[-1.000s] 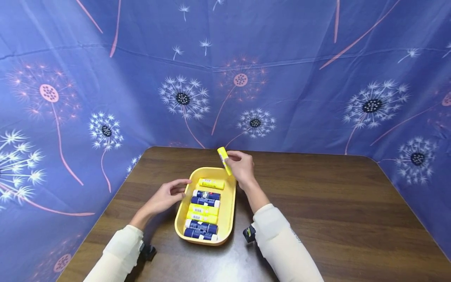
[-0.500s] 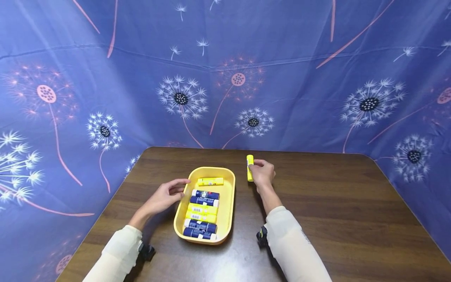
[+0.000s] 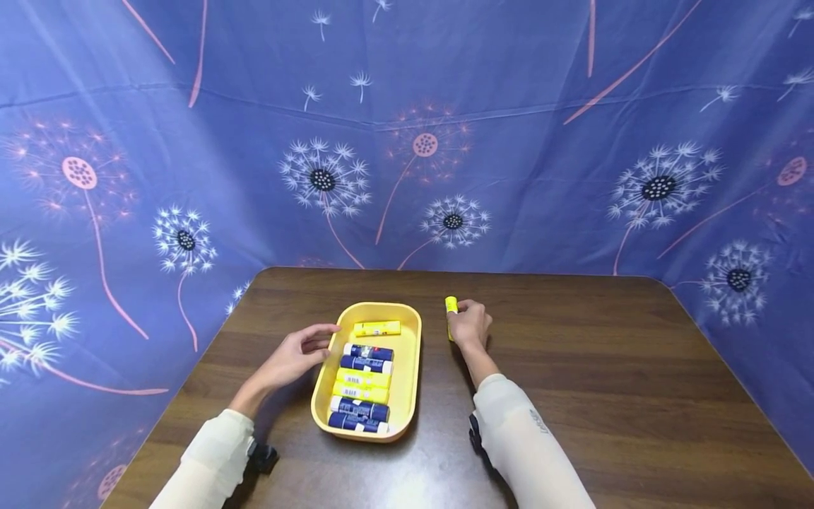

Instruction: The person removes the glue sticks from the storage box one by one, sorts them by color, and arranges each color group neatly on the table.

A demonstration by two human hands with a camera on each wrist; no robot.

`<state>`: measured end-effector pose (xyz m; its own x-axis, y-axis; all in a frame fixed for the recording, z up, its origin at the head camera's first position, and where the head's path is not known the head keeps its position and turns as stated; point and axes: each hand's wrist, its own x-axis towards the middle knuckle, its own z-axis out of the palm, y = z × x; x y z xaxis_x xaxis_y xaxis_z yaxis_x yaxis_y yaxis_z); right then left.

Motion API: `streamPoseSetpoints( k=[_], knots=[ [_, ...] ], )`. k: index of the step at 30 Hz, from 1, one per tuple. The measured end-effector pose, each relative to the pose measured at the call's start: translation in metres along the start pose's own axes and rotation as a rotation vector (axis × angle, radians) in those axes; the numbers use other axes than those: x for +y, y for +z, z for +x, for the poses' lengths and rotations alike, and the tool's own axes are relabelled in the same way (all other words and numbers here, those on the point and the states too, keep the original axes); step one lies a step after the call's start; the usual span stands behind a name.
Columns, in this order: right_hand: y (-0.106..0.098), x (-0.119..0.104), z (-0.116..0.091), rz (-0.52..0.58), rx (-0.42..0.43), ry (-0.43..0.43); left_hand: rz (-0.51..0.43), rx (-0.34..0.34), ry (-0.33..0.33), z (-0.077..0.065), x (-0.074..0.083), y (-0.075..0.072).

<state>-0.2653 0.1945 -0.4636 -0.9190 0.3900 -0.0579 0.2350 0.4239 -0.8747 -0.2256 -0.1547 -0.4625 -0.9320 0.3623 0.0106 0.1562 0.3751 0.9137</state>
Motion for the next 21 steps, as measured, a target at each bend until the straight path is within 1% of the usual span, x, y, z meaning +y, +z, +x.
streamPoseSetpoints(
  k=[6, 9, 21],
  knots=[
    [0.0034, -0.0033, -0.0010, 0.005, 0.000, 0.017, 0.001, 0.001, 0.002, 0.0001, 0.0003, 0.0005],
    [0.0037, -0.0043, -0.0005, -0.010, 0.010, 0.011, 0.001, 0.004, -0.003, 0.0007, -0.0005, 0.0005],
    [0.0028, -0.0046, 0.0001, -0.162, 0.023, -0.072, -0.006, 0.001, 0.014, 0.0001, -0.0020, 0.0005]
  ],
)
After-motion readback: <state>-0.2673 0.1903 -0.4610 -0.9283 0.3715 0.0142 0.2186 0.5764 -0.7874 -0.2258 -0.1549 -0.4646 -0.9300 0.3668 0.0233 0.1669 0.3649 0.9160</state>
